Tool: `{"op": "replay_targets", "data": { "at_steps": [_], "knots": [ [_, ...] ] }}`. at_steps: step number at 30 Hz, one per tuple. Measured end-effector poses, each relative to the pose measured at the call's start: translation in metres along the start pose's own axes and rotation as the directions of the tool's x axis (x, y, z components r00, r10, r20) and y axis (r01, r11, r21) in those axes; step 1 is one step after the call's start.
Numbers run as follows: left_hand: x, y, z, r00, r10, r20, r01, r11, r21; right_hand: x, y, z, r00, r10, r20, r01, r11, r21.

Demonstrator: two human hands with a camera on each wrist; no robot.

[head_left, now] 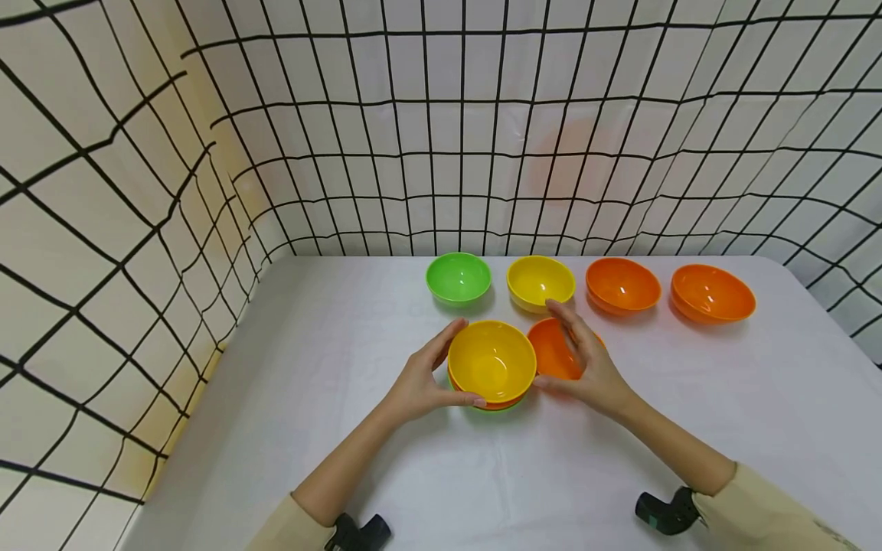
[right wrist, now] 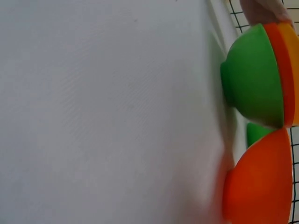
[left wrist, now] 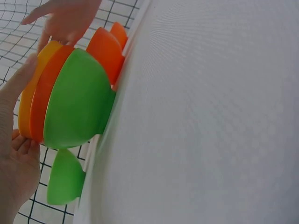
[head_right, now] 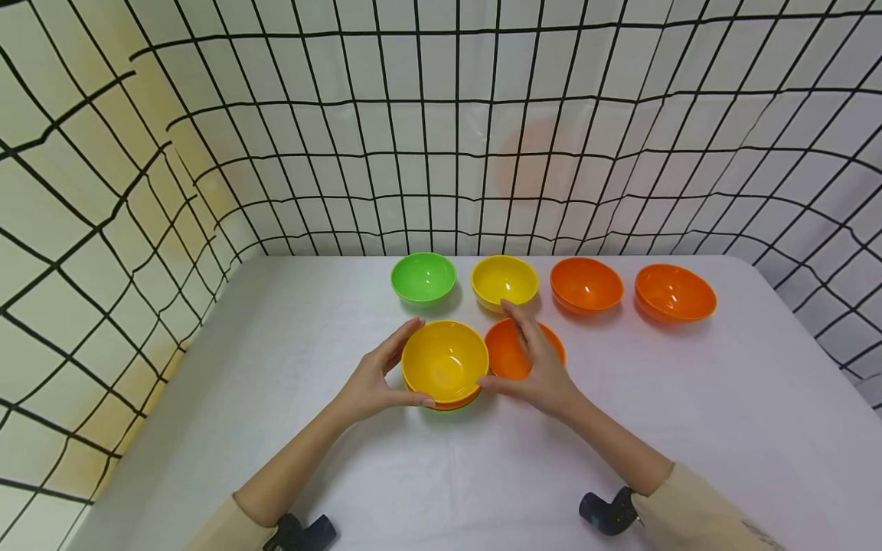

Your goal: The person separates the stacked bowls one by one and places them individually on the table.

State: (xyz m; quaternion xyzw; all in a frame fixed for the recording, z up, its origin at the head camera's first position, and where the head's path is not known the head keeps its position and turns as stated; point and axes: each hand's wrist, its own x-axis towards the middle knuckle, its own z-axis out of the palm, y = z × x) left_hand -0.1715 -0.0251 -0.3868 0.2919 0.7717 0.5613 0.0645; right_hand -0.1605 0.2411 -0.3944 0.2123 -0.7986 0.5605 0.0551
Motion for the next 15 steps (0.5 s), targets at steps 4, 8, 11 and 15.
{"op": "replay_targets", "data": {
  "at_steps": [4,8,11,15],
  "knots": [
    [0.0,0.0,0.0,1.0,0.006,-0.002,-0.006,1.0,0.003,0.005,-0.004,0.007,0.999,-0.025,0.021,0.024,0.999,0.036],
    [0.0,0.0,0.0,1.0,0.01,-0.002,-0.01,1.0,0.001,0.009,-0.006,0.012,0.999,-0.02,0.039,0.019,1.0,0.018],
    [0.0,0.0,0.0,1.0,0.015,-0.001,-0.015,1.0,-0.001,0.011,-0.008,0.015,0.998,0.021,0.054,-0.019,0.999,-0.034],
    [0.0,-0.001,0.0,1.0,0.021,0.001,-0.021,1.0,-0.006,0.012,-0.011,0.017,0.994,0.083,0.078,-0.074,0.992,-0.105]
  ]
}}
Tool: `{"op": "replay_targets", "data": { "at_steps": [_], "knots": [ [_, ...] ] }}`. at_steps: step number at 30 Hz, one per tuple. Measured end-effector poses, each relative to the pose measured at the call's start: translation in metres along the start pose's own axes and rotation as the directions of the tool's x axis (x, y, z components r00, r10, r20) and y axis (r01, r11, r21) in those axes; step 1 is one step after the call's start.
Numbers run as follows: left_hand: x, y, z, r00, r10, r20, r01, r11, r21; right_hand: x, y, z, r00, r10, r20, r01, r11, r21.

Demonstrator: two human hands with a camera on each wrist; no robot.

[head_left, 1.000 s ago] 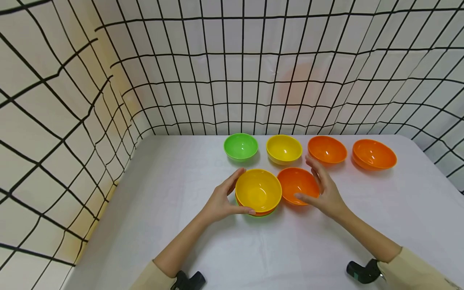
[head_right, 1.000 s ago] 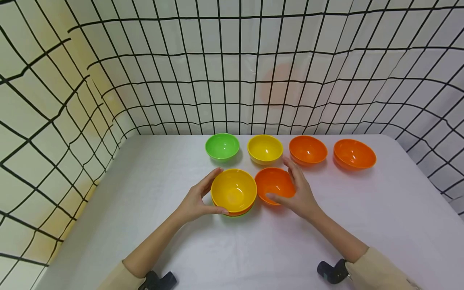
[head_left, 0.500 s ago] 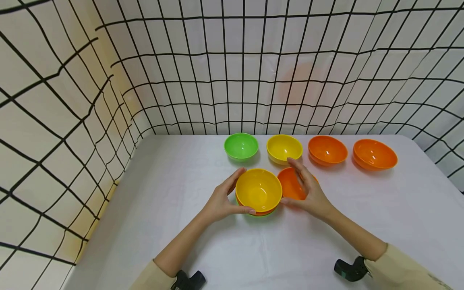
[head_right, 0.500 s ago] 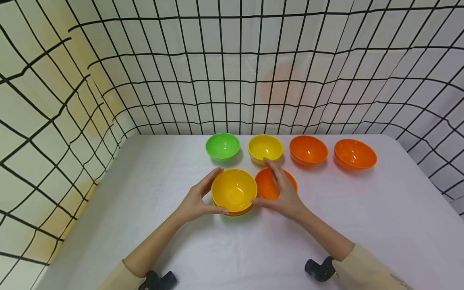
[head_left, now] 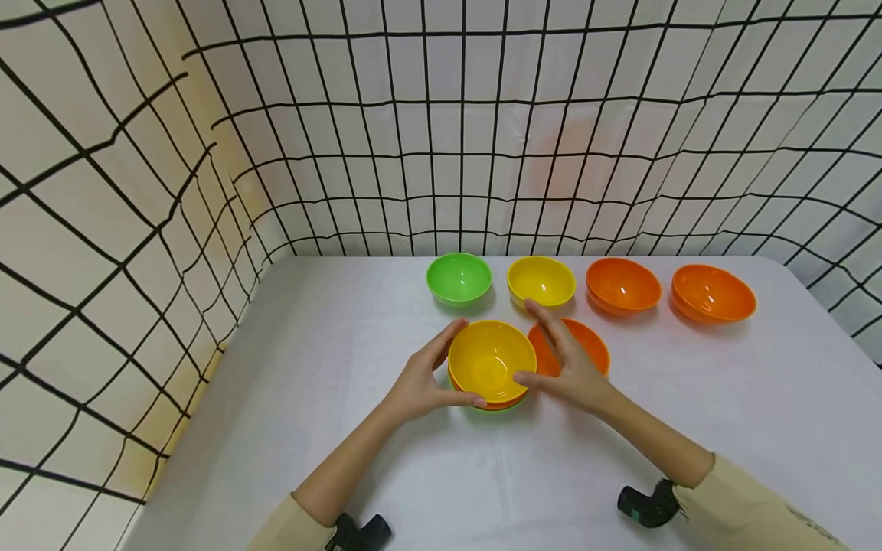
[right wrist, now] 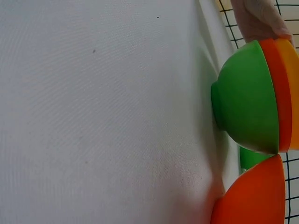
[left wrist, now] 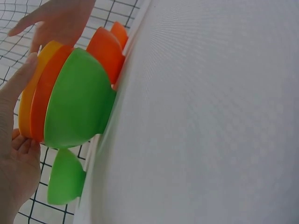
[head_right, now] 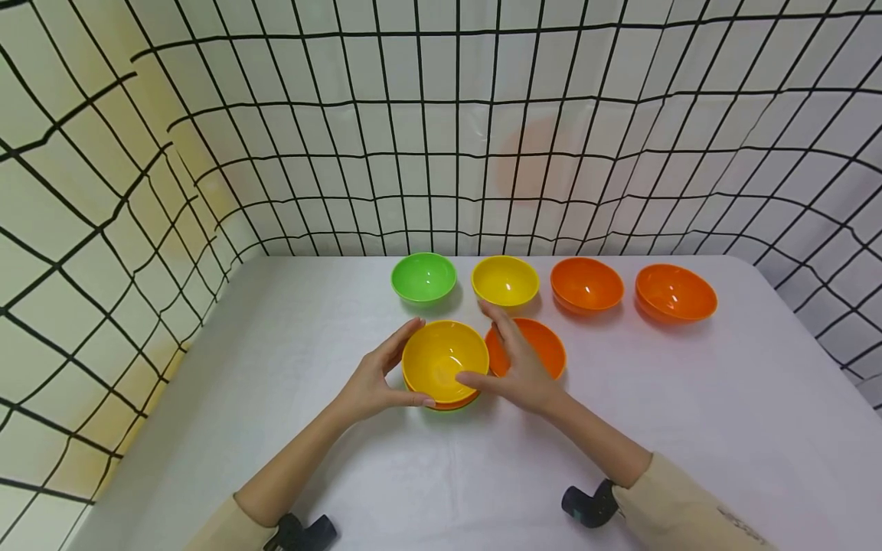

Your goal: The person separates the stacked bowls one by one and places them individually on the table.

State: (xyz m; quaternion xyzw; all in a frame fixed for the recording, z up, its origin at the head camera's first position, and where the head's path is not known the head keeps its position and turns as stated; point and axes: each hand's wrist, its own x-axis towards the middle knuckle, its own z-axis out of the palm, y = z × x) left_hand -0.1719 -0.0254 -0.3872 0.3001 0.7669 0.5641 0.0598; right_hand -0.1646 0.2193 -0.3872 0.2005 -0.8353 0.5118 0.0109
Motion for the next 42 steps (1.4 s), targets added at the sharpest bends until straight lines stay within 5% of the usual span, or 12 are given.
{"op": "replay_targets", "data": {
  "at_steps": [20,28,39,42],
  "knots": [
    [-0.001,-0.001,0.0,1.0,-0.011,0.006,0.011,1.0,0.016,0.005,0.002,0.013,0.996,0.028,0.085,-0.021,0.996,-0.084],
    [-0.001,0.0,0.0,1.0,-0.013,-0.002,0.013,1.0,0.017,0.003,0.001,0.023,0.986,0.068,0.155,-0.035,0.977,-0.211],
    [-0.001,-0.001,0.0,1.0,-0.007,0.006,0.006,0.999,0.032,0.002,0.002,0.026,0.994,0.025,0.109,0.001,0.974,-0.229],
    [0.001,-0.014,0.002,1.0,0.002,0.002,-0.002,0.999,0.035,0.002,0.003,0.027,0.994,0.025,0.105,-0.001,0.975,-0.223]
  ]
}}
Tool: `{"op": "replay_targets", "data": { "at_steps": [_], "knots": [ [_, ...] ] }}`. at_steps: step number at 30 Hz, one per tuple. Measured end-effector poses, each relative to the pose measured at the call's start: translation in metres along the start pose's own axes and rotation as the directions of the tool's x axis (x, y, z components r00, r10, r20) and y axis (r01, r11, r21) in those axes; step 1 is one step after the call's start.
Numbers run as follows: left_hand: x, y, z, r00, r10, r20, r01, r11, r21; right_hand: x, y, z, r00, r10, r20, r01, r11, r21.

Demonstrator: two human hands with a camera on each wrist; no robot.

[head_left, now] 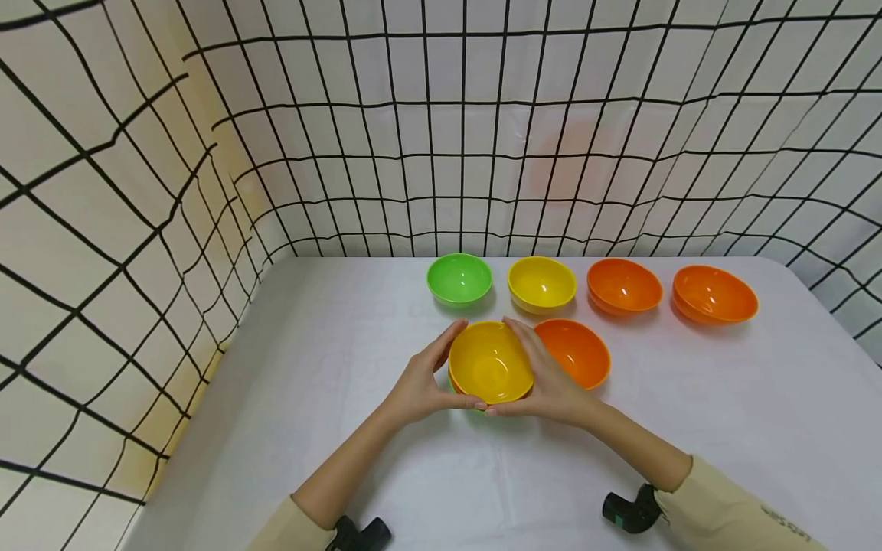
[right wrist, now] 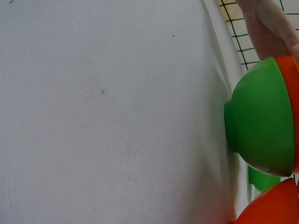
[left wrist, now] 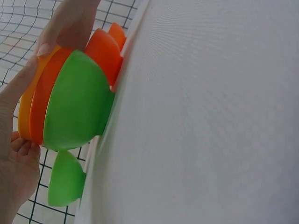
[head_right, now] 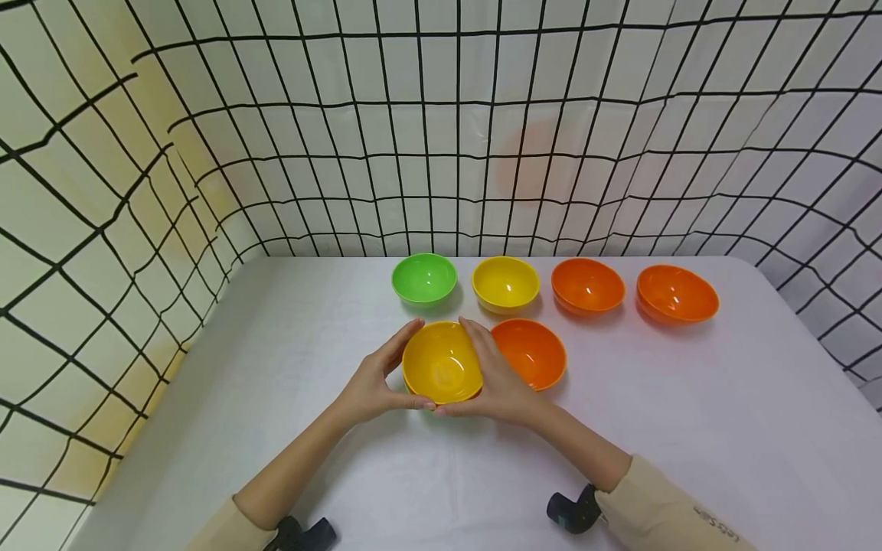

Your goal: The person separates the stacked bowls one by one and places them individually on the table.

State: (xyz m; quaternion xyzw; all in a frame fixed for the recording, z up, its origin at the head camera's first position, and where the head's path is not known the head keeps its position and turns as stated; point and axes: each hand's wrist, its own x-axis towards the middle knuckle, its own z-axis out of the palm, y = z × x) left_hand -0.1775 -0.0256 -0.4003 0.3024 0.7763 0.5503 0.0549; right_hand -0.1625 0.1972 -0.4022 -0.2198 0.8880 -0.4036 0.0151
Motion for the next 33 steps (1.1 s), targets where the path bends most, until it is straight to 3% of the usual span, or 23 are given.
{"op": "replay_targets", "data": {
  "at_steps": [4,6,17,33],
  "knots": [
    [0.002,-0.019,0.003,1.0,0.009,-0.005,-0.009,1.0,0.001,0.0,0.0,0.001,1.0,0.0,-0.004,0.0,1.0,0.015],
    [0.003,-0.021,0.003,1.0,0.017,-0.003,-0.017,1.0,0.004,-0.001,0.0,0.001,1.0,0.004,-0.006,-0.004,1.0,0.026],
    [0.002,-0.021,0.002,1.0,0.015,0.012,-0.015,0.998,0.061,-0.001,0.001,0.002,1.0,0.019,-0.01,-0.018,0.997,0.069],
    [0.002,-0.021,0.002,1.0,0.021,0.006,-0.021,0.997,0.076,0.0,0.002,0.002,0.999,0.02,-0.036,-0.016,0.994,0.105]
  ]
}}
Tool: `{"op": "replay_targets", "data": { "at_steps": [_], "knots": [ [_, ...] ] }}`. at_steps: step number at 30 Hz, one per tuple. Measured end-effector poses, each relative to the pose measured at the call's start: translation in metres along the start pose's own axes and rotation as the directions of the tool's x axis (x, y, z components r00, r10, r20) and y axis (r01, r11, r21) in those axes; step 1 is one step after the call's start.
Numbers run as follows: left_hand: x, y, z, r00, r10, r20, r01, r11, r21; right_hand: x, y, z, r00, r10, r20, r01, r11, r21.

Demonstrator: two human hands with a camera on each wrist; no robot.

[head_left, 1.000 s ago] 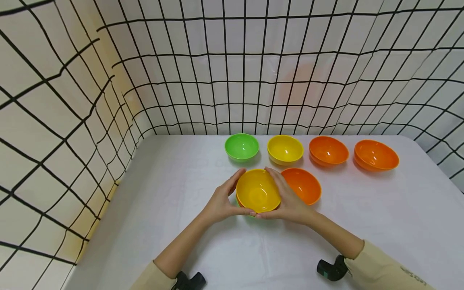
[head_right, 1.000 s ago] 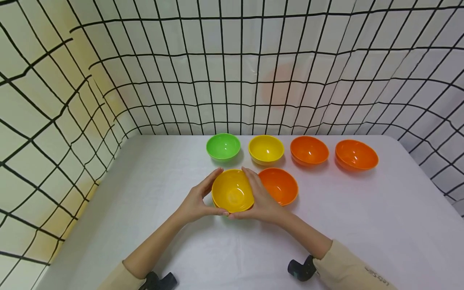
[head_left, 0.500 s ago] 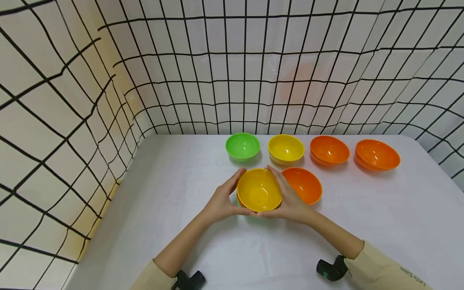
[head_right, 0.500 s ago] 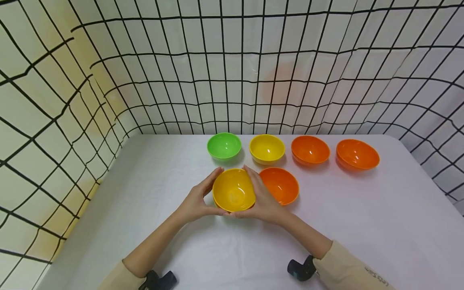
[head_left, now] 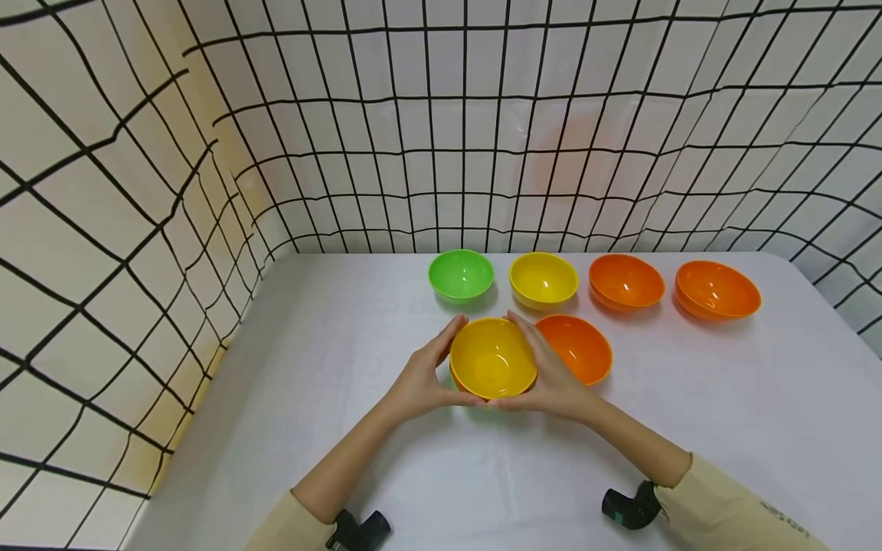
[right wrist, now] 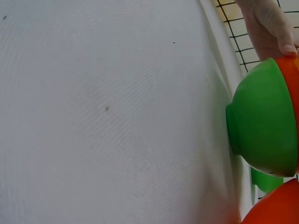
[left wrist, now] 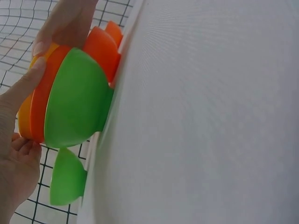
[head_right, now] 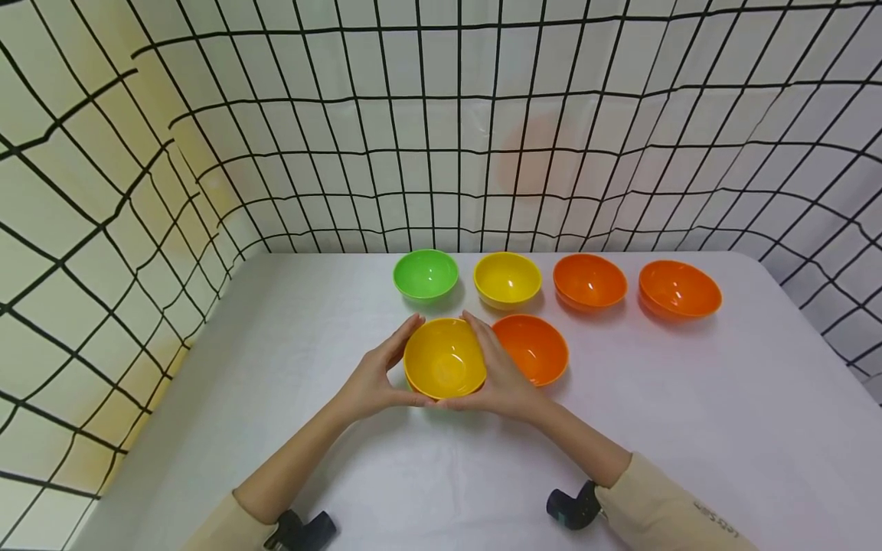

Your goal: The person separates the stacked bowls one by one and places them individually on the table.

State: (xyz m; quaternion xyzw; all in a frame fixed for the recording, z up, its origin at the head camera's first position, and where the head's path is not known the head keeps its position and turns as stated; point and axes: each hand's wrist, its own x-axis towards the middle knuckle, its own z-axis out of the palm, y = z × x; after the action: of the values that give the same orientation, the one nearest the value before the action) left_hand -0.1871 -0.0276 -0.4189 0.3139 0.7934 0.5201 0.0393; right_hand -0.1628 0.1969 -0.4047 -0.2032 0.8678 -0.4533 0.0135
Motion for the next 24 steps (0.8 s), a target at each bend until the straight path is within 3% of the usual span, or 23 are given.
{"op": "replay_targets", "data": {
  "at_steps": [7,13,24],
  "knots": [
    [-0.001,-0.002,0.0,1.0,-0.015,-0.004,0.015,1.0,-0.014,0.001,-0.009,-0.003,0.997,0.07,-0.038,-0.066,0.994,0.088],
    [0.0,-0.003,0.0,1.0,0.03,-0.002,-0.03,0.999,-0.034,0.0,-0.017,-0.011,0.996,0.048,-0.081,-0.039,0.994,0.106],
    [0.0,-0.002,-0.001,1.0,0.021,0.003,-0.021,0.999,-0.031,-0.005,-0.019,-0.017,0.994,0.022,-0.105,-0.004,0.986,0.169]
  ]
}}
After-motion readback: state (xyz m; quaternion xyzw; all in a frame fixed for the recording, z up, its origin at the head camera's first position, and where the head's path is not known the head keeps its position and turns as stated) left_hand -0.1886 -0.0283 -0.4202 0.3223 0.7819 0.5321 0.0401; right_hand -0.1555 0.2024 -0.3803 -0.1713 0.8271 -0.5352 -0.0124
